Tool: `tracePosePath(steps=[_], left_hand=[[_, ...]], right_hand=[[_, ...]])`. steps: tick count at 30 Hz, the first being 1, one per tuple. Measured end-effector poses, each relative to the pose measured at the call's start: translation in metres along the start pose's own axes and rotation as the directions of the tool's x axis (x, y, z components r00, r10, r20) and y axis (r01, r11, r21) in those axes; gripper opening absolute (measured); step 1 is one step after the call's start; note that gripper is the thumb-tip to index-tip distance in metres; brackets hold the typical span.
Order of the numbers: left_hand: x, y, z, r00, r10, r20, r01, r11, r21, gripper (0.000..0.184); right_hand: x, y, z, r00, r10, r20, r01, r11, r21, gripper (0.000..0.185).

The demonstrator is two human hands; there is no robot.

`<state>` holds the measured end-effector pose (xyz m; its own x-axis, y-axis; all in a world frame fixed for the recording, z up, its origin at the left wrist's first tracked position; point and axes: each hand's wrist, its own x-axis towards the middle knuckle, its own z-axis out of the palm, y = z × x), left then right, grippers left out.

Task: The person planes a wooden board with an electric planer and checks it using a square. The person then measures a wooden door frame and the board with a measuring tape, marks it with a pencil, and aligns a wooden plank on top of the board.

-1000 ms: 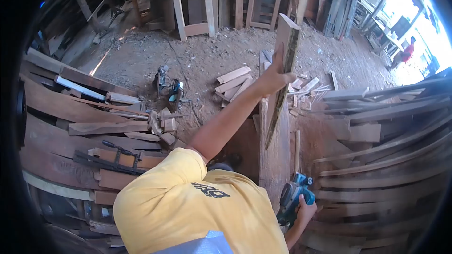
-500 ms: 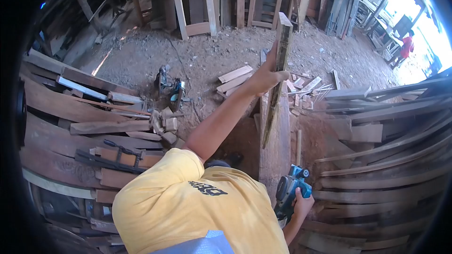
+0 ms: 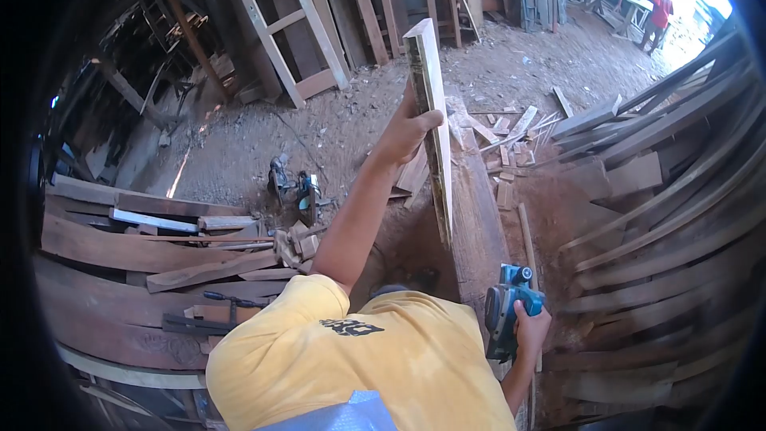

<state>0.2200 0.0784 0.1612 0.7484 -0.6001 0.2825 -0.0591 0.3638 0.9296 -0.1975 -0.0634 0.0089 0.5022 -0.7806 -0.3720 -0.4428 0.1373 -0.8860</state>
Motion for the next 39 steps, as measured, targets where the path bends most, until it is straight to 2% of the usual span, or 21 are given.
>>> tracePosePath(steps=[6,8,10,11,13,17,22,26,32,35,37,39], left_hand=[[0.000,-0.011,0.000,1.000,0.018,0.012,-0.019,0.997,0.070,0.115],[0.000,-0.014,0.006,0.994,0.110,0.014,-0.111,0.991,0.077,0.115],[0.008,-0.029,0.011,0.978,0.208,-0.004,-0.202,0.954,0.222,0.116],[0.005,-0.027,0.013,0.975,0.220,-0.032,-0.208,0.953,0.220,0.116],[0.007,-0.024,0.022,0.993,0.115,-0.038,-0.097,0.943,0.318,0.119],[0.010,-0.021,0.027,0.991,0.103,-0.084,-0.075,0.955,0.285,0.120],[0.017,-0.024,0.031,0.989,0.105,-0.100,-0.064,0.935,0.350,0.116],[0.020,-0.030,0.027,0.990,0.112,-0.081,-0.082,0.949,0.305,0.120],[0.014,-0.028,0.025,0.988,0.141,-0.056,-0.108,0.914,0.391,0.120],[0.011,-0.023,0.027,0.990,0.130,-0.052,-0.107,0.941,0.320,0.118],[0.016,-0.032,0.025,0.983,0.178,-0.039,-0.163,0.957,0.238,0.117],[0.020,-0.041,0.020,0.982,0.185,-0.032,-0.172,0.955,0.240,0.117]], right_hand=[[0.003,0.011,-0.007,1.000,0.002,-0.008,-0.002,1.000,-0.014,0.015],[0.010,0.014,-0.010,0.999,-0.015,0.029,0.017,0.999,-0.045,0.013],[0.017,0.020,-0.014,0.999,-0.026,0.028,0.027,0.999,-0.029,0.014],[0.017,0.019,-0.014,0.999,-0.026,0.024,0.027,0.999,-0.017,0.014],[0.017,0.015,-0.015,0.998,-0.045,0.036,0.046,0.999,-0.021,0.014],[0.018,0.009,-0.021,0.998,-0.043,0.050,0.044,0.999,-0.017,0.017],[0.022,0.013,-0.023,0.996,-0.055,0.071,0.055,0.998,0.006,0.020],[0.024,0.011,-0.024,0.996,-0.044,0.077,0.046,0.999,-0.022,0.022],[0.024,0.012,-0.023,0.996,-0.035,0.085,0.038,0.999,-0.033,0.022],[0.023,0.009,-0.021,0.995,-0.037,0.089,0.041,0.998,-0.045,0.022],[0.023,0.008,-0.020,0.996,-0.028,0.082,0.032,0.999,-0.044,0.021],[0.023,0.010,-0.021,0.996,-0.029,0.087,0.032,0.999,-0.035,0.021]])
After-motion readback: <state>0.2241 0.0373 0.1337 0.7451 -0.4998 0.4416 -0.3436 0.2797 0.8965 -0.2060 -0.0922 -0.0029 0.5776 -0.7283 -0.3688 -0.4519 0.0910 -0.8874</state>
